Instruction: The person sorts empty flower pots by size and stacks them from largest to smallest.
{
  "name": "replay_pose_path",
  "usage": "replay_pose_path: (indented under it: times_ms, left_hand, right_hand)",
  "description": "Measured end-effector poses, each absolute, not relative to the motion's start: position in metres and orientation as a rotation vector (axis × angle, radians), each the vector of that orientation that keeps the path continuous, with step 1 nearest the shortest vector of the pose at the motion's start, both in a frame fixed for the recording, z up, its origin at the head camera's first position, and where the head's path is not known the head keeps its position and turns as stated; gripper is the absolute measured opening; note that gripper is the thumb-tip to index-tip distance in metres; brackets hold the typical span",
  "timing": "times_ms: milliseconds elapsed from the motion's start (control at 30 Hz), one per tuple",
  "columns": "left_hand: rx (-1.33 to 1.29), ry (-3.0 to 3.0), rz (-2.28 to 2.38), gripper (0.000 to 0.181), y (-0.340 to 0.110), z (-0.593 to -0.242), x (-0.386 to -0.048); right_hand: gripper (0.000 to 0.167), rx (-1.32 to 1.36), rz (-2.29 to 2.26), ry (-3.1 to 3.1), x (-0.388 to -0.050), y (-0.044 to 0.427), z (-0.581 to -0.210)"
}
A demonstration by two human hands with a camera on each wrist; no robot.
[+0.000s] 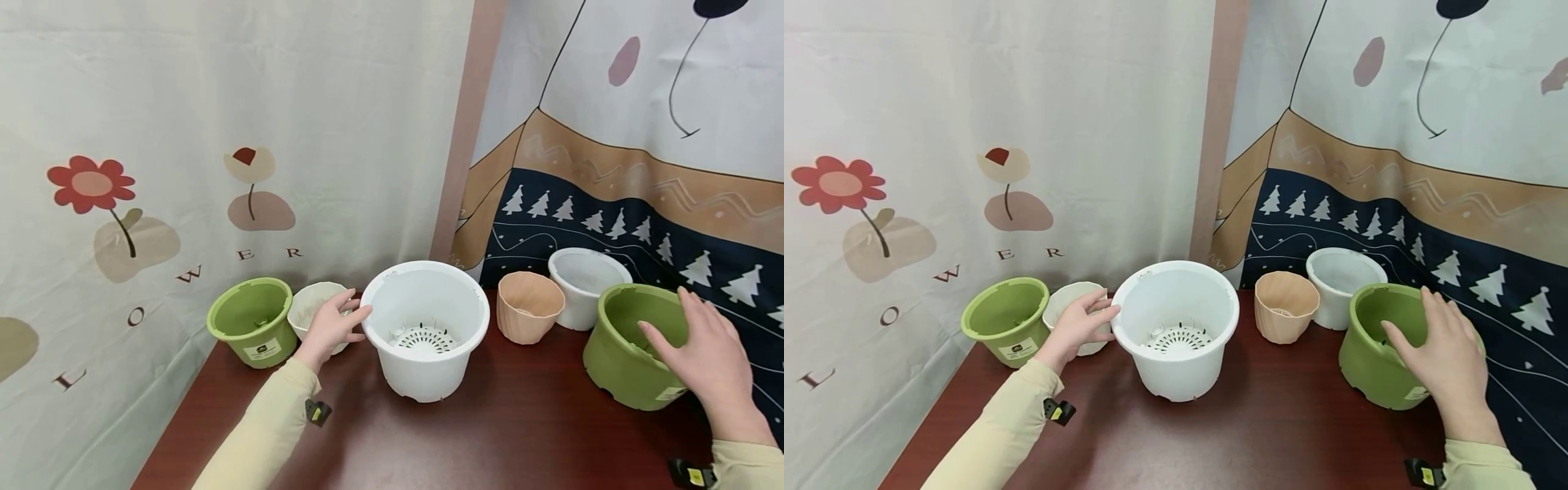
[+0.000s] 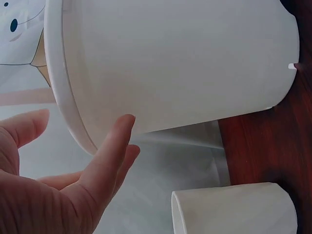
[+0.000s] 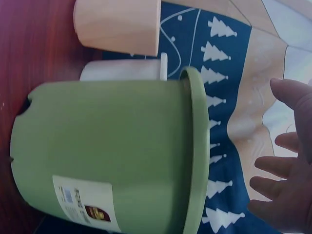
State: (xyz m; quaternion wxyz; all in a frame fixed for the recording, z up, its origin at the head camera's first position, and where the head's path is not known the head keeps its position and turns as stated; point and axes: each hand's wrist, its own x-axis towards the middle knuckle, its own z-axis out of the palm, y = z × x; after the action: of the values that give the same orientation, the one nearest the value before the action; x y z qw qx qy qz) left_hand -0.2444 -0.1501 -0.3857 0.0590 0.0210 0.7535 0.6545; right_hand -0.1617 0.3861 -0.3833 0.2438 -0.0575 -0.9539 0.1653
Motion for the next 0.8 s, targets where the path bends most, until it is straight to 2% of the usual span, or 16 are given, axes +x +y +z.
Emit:
replay_pose_path:
  times_ms: [300, 800]
  left_hand:
    - [0.006, 2.140, 2.010, 0.067, -0.149, -0.386, -0.254]
    - [0.089, 2.087, 2.001, 0.052, -0.150, -0.386, -0.258]
  right_hand:
    - [0.088, -0.292, 0.436, -2.658, -0.160, 0.402, -0.380]
    - [0.089, -0.359, 0.414, -2.638, -0.163, 0.425, -0.382]
